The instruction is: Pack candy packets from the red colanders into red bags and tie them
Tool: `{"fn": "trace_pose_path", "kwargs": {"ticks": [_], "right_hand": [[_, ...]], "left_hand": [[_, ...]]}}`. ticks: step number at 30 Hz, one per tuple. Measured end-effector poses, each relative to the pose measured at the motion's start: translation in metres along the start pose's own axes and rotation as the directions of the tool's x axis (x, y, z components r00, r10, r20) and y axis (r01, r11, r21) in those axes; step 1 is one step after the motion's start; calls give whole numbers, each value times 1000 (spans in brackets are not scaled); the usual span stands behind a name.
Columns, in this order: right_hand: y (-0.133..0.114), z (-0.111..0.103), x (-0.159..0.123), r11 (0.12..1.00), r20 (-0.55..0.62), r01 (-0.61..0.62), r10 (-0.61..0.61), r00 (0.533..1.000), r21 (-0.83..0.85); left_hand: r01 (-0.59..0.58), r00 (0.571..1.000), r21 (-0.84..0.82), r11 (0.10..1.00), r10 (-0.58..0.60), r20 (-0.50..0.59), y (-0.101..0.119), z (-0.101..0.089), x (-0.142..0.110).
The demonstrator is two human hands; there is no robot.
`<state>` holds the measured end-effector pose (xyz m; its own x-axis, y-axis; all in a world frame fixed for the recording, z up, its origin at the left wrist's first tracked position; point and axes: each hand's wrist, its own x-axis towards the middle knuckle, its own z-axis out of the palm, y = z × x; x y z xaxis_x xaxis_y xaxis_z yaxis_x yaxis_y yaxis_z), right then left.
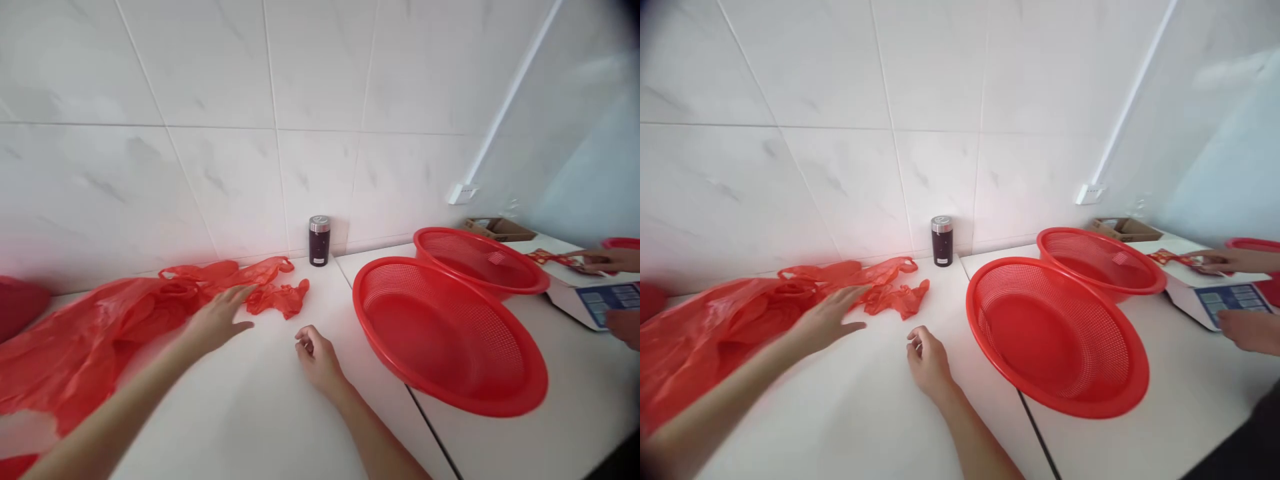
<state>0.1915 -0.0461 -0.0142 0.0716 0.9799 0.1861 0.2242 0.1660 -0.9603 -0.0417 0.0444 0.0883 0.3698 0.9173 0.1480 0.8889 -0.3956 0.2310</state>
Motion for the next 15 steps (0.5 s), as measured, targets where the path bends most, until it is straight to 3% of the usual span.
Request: {"fn": "trace_pose_path", "kwargs": {"ticks": [2,4,6,9,10,12,14,15], "right_hand": [[1,-6,3,1000,-47,7,-7,999,6],[2,-13,7,1000,-119,8,-6,993,15],[2,-20,12,999,-202,-2,9,979,34],[-3,-25,17,996,-281,-32,56,958,87],[-7,-25,17,988,-256,-51,87,963,145],[-14,-25,16,935,-85,-104,140,986,339],[-21,-25,14,840,100,-162,128,987,517],[-24,-26,13,804,139,-171,111,984,569]], "left_hand": [[-30,998,-76,997,25,-59,32,29,33],[-20,995,-174,984,3,-99,53,44,47],[10,996,-306,952,-36,-81,64,48,44],[75,996,-550,832,-39,77,75,38,19],[104,989,-625,773,-14,147,77,34,10],[174,959,-737,653,57,278,80,26,-6],[254,922,-785,565,103,372,76,20,-16],[293,908,-793,534,104,405,72,18,-20]]}}
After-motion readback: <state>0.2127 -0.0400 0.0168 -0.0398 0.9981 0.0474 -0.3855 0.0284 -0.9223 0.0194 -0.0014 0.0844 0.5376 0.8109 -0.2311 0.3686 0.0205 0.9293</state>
